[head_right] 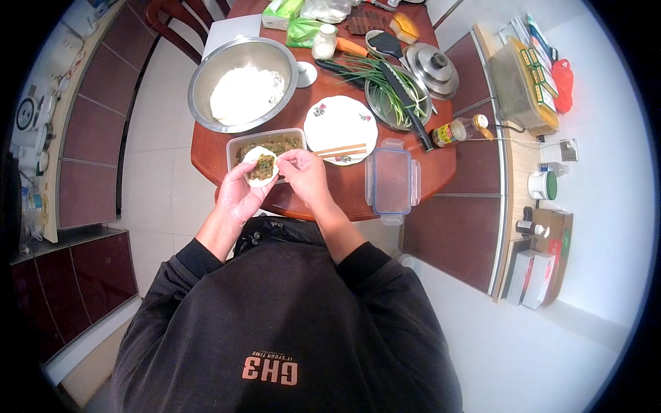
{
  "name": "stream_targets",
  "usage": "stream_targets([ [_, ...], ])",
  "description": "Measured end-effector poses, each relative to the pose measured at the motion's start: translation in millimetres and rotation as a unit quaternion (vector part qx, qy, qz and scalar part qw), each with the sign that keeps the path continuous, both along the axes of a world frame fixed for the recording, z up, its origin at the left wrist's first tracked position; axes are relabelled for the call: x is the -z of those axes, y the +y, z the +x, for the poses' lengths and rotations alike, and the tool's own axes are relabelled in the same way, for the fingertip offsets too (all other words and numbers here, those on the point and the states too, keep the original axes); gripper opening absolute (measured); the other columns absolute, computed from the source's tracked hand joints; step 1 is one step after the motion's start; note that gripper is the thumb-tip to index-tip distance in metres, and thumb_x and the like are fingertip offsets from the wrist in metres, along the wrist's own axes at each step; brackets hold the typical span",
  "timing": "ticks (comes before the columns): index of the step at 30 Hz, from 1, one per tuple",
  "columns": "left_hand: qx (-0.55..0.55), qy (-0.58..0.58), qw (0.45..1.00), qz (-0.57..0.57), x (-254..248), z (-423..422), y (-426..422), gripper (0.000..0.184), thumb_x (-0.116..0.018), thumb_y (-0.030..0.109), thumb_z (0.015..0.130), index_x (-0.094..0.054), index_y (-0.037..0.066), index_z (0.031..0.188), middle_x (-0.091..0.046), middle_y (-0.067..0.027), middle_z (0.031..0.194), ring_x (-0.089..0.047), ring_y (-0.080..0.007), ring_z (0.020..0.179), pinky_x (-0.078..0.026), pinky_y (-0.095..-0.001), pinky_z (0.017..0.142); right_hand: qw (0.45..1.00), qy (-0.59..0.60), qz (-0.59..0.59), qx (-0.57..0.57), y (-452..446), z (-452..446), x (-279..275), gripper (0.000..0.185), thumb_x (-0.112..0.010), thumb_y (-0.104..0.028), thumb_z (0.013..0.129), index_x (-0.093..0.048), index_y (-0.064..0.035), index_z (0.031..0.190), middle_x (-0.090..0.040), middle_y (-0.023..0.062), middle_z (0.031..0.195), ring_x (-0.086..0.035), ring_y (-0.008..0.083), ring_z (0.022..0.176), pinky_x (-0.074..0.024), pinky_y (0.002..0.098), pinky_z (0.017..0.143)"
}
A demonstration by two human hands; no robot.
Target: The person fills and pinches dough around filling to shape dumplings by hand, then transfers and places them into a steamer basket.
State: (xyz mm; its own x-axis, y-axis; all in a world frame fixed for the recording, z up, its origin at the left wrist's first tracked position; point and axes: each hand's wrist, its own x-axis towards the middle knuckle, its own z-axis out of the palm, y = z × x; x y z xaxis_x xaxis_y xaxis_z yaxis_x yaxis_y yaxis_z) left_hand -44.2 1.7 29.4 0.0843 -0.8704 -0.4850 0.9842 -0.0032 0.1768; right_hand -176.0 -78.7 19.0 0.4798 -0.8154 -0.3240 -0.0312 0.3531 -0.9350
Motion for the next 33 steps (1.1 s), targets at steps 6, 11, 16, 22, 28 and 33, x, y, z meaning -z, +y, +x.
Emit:
stream_targets([
  [6,0.006,0.005,1.0,-0.005,3.5,0.0,1.0,0.036,-0.051,0.001,0.085,-0.045,-0.003,0.119,-0.055,-0.0171,0.115,-0.056,-0.0283,0.107,-0.047,-0.0407,0.096,1.0,-0.019,0.018,-0.013,-0.9,-2.5,3.4,0.013,-0.065,-0.007,0.084,-0.064,0.0026,0.093,-0.065,0.005,0.078,-0.059,0.0085,0.067,-0.0468,0.0212,0.059],
  [11,0.018,-0.014,1.0,0.002,5.9,-0.9,1.5,0.038,-0.056,0.005,0.084,-0.047,0.001,0.121,-0.056,-0.0148,0.118,-0.056,-0.0262,0.109,-0.048,-0.0403,0.094,1.0,0.015,-0.002,-0.021,0.4,-1.7,-3.4,0.012,-0.065,-0.006,0.084,-0.063,0.003,0.091,-0.065,0.0048,0.078,-0.06,0.0084,0.068,-0.048,0.0216,0.061],
  [16,0.021,-0.039,0.999,0.01,4.9,-1.4,2.3,0.038,-0.056,0.005,0.083,-0.047,0.0,0.12,-0.056,-0.0145,0.117,-0.056,-0.026,0.109,-0.048,-0.04,0.095,0.998,-0.043,-0.045,-0.02,3.3,-1.4,8.9,0.007,-0.064,-0.004,0.085,-0.062,0.0022,0.088,-0.065,0.0045,0.079,-0.06,0.0086,0.069,-0.048,0.0214,0.061],
  [22,0.029,-0.047,0.998,-0.01,3.8,-0.9,4.1,0.037,-0.056,0.004,0.083,-0.048,0.0,0.119,-0.057,-0.0144,0.116,-0.057,-0.026,0.107,-0.048,-0.0403,0.095,0.996,-0.071,0.05,-0.024,-0.3,-3.6,-6.0,0.014,-0.064,-0.006,0.085,-0.063,0.0032,0.096,-0.065,0.0042,0.081,-0.059,0.0085,0.071,-0.0458,0.0211,0.062],
  [28,0.037,-0.052,0.998,-0.013,9.6,-0.4,2.4,0.037,-0.056,0.004,0.083,-0.048,-0.001,0.119,-0.057,-0.0143,0.115,-0.057,-0.0263,0.107,-0.049,-0.0406,0.094,0.995,-0.044,0.055,-0.065,-6.9,-6.5,-1.5,0.019,-0.063,-0.008,0.086,-0.063,0.0036,0.101,-0.065,0.0042,0.081,-0.057,0.008,0.069,-0.0441,0.0209,0.059],
  [33,0.043,-0.053,0.998,-0.006,8.6,-1.6,4.6,0.037,-0.056,0.004,0.082,-0.049,0.0,0.119,-0.058,-0.0138,0.114,-0.058,-0.0261,0.105,-0.049,-0.0398,0.092,0.997,0.016,-0.006,-0.078,-4.8,-6.6,-2.1,0.012,-0.061,-0.008,0.087,-0.063,0.0019,0.094,-0.065,0.0042,0.08,-0.057,0.0085,0.067,-0.0443,0.0214,0.058],
])
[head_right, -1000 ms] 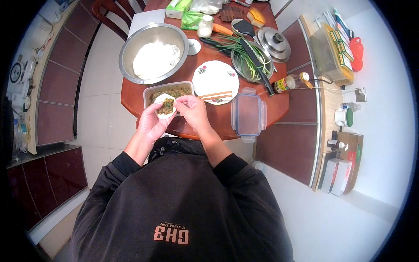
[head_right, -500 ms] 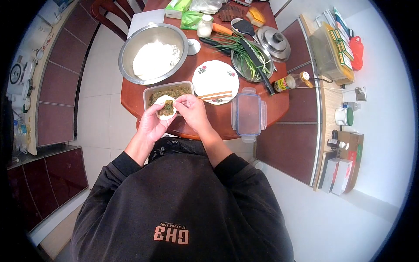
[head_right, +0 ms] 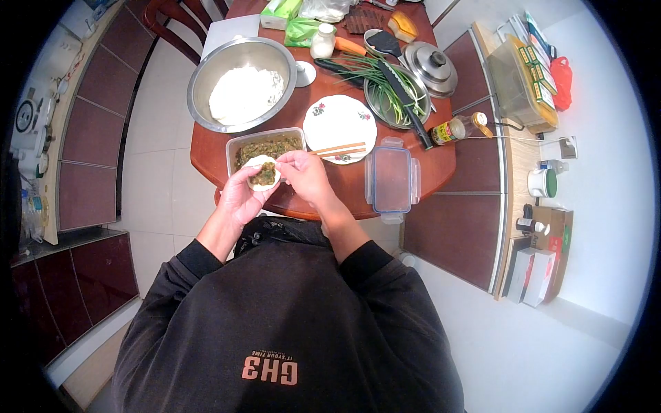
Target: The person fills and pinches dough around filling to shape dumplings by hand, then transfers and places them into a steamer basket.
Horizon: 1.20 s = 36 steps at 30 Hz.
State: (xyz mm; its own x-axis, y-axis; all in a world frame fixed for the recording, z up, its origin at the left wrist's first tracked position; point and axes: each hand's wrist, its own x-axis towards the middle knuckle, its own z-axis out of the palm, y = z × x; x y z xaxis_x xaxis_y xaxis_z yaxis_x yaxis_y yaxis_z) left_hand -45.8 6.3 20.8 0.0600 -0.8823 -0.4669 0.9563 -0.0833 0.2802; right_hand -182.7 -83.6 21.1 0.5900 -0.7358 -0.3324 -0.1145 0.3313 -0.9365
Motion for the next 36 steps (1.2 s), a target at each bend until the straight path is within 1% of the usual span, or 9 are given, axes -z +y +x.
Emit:
stream_targets([
  [5,0.011,-0.02,1.0,0.021,-1.4,-1.5,1.8,0.036,-0.058,0.002,0.082,-0.051,0.004,0.116,-0.059,-0.0117,0.112,-0.06,-0.0237,0.101,-0.051,-0.0369,0.088,0.987,0.055,-0.15,0.007,4.8,-4.0,8.9,0.012,-0.061,-0.009,0.088,-0.061,0.0027,0.091,-0.065,0.0048,0.079,-0.06,0.0093,0.069,-0.0475,0.023,0.062],
  [8,0.021,-0.049,0.998,0.025,-0.6,-2.2,2.5,0.036,-0.059,0.001,0.081,-0.051,0.005,0.116,-0.059,-0.0104,0.11,-0.06,-0.0223,0.099,-0.052,-0.0358,0.085,0.988,0.016,-0.152,0.018,7.9,-5.1,11.7,0.01,-0.061,-0.006,0.086,-0.061,0.0028,0.091,-0.065,0.0047,0.08,-0.061,0.0093,0.073,-0.0494,0.0236,0.065],
  [11,0.03,-0.072,0.997,0.02,3.1,-3.1,2.4,0.035,-0.06,0.0,0.082,-0.051,0.006,0.115,-0.059,-0.0089,0.108,-0.06,-0.021,0.097,-0.052,-0.0355,0.085,0.994,-0.045,-0.103,0.008,8.6,-6.2,7.7,0.008,-0.062,-0.003,0.085,-0.061,0.0028,0.091,-0.065,0.0049,0.081,-0.061,0.0092,0.075,-0.05,0.0229,0.066],
  [17,0.038,-0.126,0.99,0.058,-2.8,-4.8,6.0,0.032,-0.06,0.001,0.082,-0.052,0.008,0.112,-0.06,-0.0063,0.105,-0.061,-0.0172,0.093,-0.054,-0.0326,0.079,0.995,-0.087,-0.05,-0.018,6.9,-2.8,6.0,0.018,-0.063,-0.003,0.085,-0.062,0.0051,0.101,-0.066,0.0071,0.085,-0.062,0.0101,0.076,-0.0515,0.0231,0.069],
  [20,0.042,-0.146,0.986,0.071,-6.3,-5.7,7.9,0.031,-0.061,0.002,0.082,-0.052,0.009,0.112,-0.06,-0.0051,0.102,-0.062,-0.0157,0.09,-0.056,-0.0314,0.075,0.996,-0.041,-0.038,-0.075,3.9,-5.1,-2.2,0.02,-0.063,-0.003,0.085,-0.062,0.0064,0.102,-0.067,0.0084,0.088,-0.063,0.0107,0.078,-0.0518,0.0234,0.072],
  [23,0.053,-0.156,0.984,0.071,0.3,-2.8,6.6,0.031,-0.062,0.003,0.082,-0.052,0.009,0.112,-0.061,-0.0041,0.1,-0.062,-0.015,0.088,-0.056,-0.0314,0.073,0.997,-0.004,-0.057,-0.06,3.6,-2.9,2.7,0.019,-0.063,-0.005,0.085,-0.063,0.0052,0.1,-0.068,0.0106,0.089,-0.064,0.0113,0.082,-0.0516,0.0241,0.074],
  [30,0.025,-0.168,0.981,0.095,-2.0,-6.0,5.6,0.033,-0.062,0.003,0.082,-0.052,0.011,0.112,-0.06,-0.0036,0.101,-0.061,-0.0153,0.088,-0.056,-0.0314,0.073,0.945,0.076,-0.317,-0.021,13.1,-0.1,3.2,0.009,-0.062,-0.003,0.08,-0.062,0.0005,0.089,-0.063,0.0156,0.08,-0.063,0.0267,0.075,-0.0502,0.033,0.067],
  [32,0.026,-0.18,0.98,0.082,1.3,-6.6,5.5,0.037,-0.063,0.002,0.081,-0.05,0.009,0.115,-0.059,-0.0046,0.104,-0.06,-0.0175,0.093,-0.052,-0.0348,0.08,0.917,0.089,-0.388,-0.014,15.0,-0.2,-9.4,0.006,-0.062,-0.002,0.079,-0.061,0.0005,0.085,-0.061,0.0159,0.079,-0.062,0.0297,0.074,-0.0495,0.0349,0.065],
  [36,0.02,-0.201,0.976,0.082,1.5,-7.8,6.9,0.039,-0.063,0.0,0.081,-0.049,0.008,0.117,-0.058,-0.0064,0.106,-0.059,-0.0193,0.096,-0.051,-0.0371,0.084,0.932,0.055,-0.358,-0.014,16.7,-0.3,-9.4,0.006,-0.062,-0.002,0.08,-0.061,0.0007,0.084,-0.062,0.0155,0.082,-0.064,0.028,0.073,-0.0508,0.0344,0.065],
])
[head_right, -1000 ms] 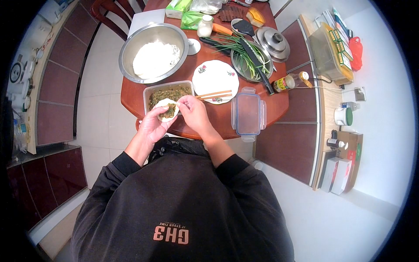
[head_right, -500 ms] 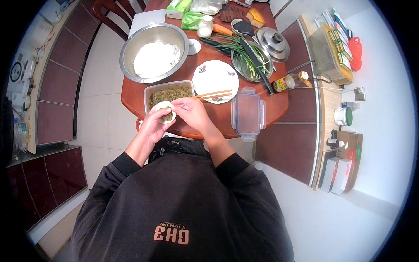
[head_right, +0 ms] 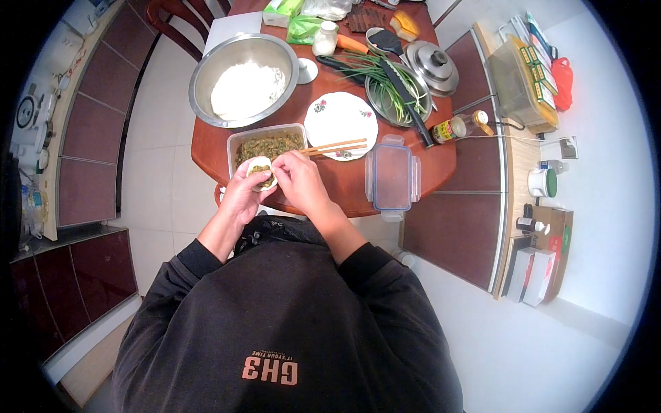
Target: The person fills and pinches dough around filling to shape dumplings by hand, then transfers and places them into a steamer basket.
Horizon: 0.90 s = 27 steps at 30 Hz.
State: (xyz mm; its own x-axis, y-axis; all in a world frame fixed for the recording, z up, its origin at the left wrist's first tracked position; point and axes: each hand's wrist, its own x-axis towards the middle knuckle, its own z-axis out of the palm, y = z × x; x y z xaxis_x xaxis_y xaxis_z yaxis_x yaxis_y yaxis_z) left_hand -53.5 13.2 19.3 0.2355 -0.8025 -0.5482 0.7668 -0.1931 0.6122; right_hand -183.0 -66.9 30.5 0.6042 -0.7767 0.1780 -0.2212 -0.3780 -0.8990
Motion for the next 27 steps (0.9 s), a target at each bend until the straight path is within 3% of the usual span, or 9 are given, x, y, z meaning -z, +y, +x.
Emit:
stream_targets([
  [5,0.02,-0.016,1.0,0.009,-1.9,1.8,0.4,0.036,-0.063,0.0,0.082,-0.051,0.007,0.115,-0.059,-0.0065,0.106,-0.059,-0.0189,0.095,-0.051,-0.0368,0.083,0.994,-0.024,0.108,0.003,-1.0,1.7,-3.9,0.012,-0.062,-0.003,0.082,-0.062,0.0028,0.092,-0.066,0.016,0.083,-0.067,0.023,0.075,-0.0528,0.0315,0.067],
  [11,0.05,-0.048,0.997,0.025,2.9,5.8,1.1,0.033,-0.064,0.002,0.082,-0.053,0.008,0.112,-0.06,-0.006,0.103,-0.06,-0.0174,0.093,-0.051,-0.0347,0.081,0.996,0.011,0.092,-0.018,-7.3,0.3,9.6,0.021,-0.063,-0.004,0.082,-0.064,0.0032,0.101,-0.068,0.0173,0.083,-0.068,0.02,0.076,-0.053,0.0296,0.069],
  [14,0.063,-0.067,0.995,0.029,4.5,6.1,1.3,0.033,-0.065,0.002,0.082,-0.053,0.009,0.112,-0.059,-0.0057,0.103,-0.059,-0.017,0.093,-0.051,-0.0347,0.08,0.992,0.019,0.118,-0.025,-6.5,0.7,2.6,0.015,-0.062,-0.004,0.081,-0.065,0.0026,0.095,-0.067,0.0167,0.081,-0.068,0.0239,0.074,-0.0528,0.0316,0.068],
  [20,0.019,-0.021,0.999,0.023,-2.3,6.4,-3.0,0.023,-0.057,0.01,0.089,-0.053,0.01,0.112,-0.059,-0.0048,0.103,-0.06,-0.0161,0.091,-0.054,-0.0316,0.074,0.998,0.05,-0.021,-0.018,-7.8,0.1,7.6,0.006,-0.061,-0.004,0.08,-0.059,0.0001,0.083,-0.06,0.0157,0.079,-0.059,0.0351,0.078,-0.0484,0.0394,0.069],
  [23,0.012,-0.019,1.0,0.02,1.2,9.4,-2.4,0.019,-0.052,0.012,0.092,-0.054,0.009,0.111,-0.06,-0.005,0.102,-0.061,-0.0158,0.09,-0.056,-0.0302,0.07,0.997,0.009,-0.065,-0.043,-7.9,0.9,8.9,0.006,-0.061,-0.005,0.081,-0.056,-0.0002,0.082,-0.058,0.0161,0.081,-0.058,0.0347,0.079,-0.0472,0.0401,0.07],
  [27,0.032,-0.055,0.997,0.034,3.8,9.5,-3.1,0.018,-0.051,0.011,0.093,-0.055,0.008,0.11,-0.06,-0.0055,0.103,-0.061,-0.0154,0.09,-0.056,-0.0302,0.069,0.999,0.011,-0.014,-0.049,-7.7,2.0,-1.1,0.008,-0.06,-0.004,0.081,-0.059,0.0001,0.088,-0.06,0.0164,0.082,-0.06,0.0348,0.079,-0.0484,0.0396,0.071],
])
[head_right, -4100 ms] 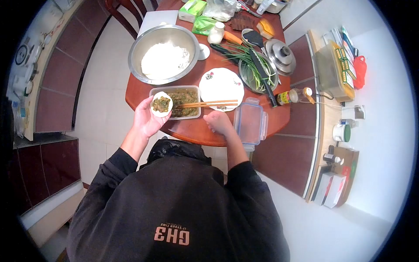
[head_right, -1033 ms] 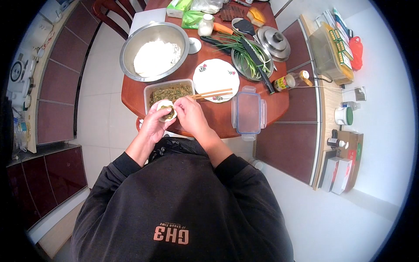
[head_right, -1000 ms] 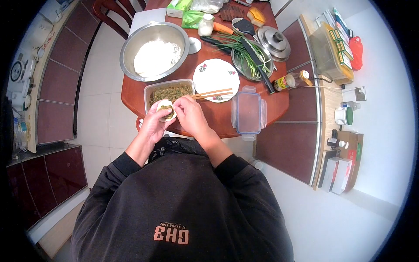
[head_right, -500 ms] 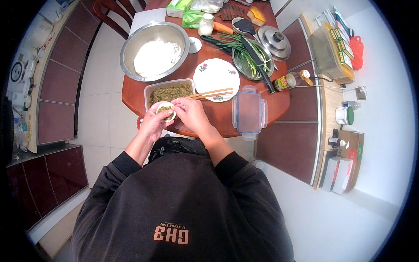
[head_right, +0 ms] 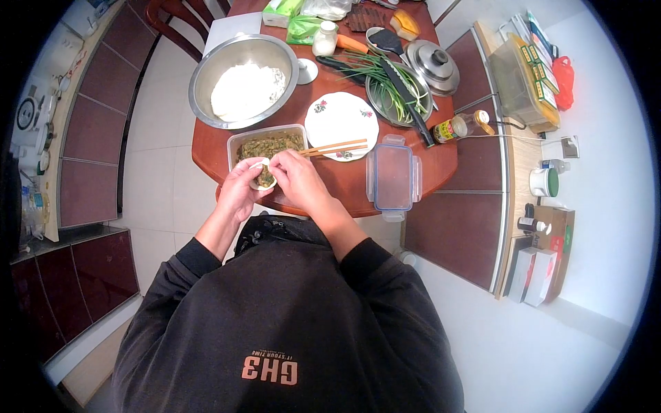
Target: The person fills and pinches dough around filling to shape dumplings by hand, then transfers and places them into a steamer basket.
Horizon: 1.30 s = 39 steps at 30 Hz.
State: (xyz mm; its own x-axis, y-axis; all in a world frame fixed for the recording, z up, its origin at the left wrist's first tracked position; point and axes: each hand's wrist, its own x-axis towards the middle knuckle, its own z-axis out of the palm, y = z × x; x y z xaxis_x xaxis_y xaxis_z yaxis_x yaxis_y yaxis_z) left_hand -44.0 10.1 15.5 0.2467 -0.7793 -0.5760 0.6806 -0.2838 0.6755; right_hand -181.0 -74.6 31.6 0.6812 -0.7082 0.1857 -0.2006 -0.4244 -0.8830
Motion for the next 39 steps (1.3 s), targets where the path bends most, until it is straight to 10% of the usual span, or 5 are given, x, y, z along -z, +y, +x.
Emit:
stream_targets([
  [39,-0.035,-0.023,0.999,-0.024,7.5,3.4,1.5,0.007,-0.058,0.007,0.09,-0.058,0.006,0.097,-0.064,-0.0071,0.1,-0.063,-0.0147,0.083,-0.055,-0.027,0.066,0.992,-0.006,-0.103,-0.066,-10.6,-0.8,-6.4,0.008,-0.06,-0.006,0.082,-0.059,0.0012,0.085,-0.059,0.0161,0.087,-0.058,0.0345,0.084,-0.048,0.0401,0.075],
])
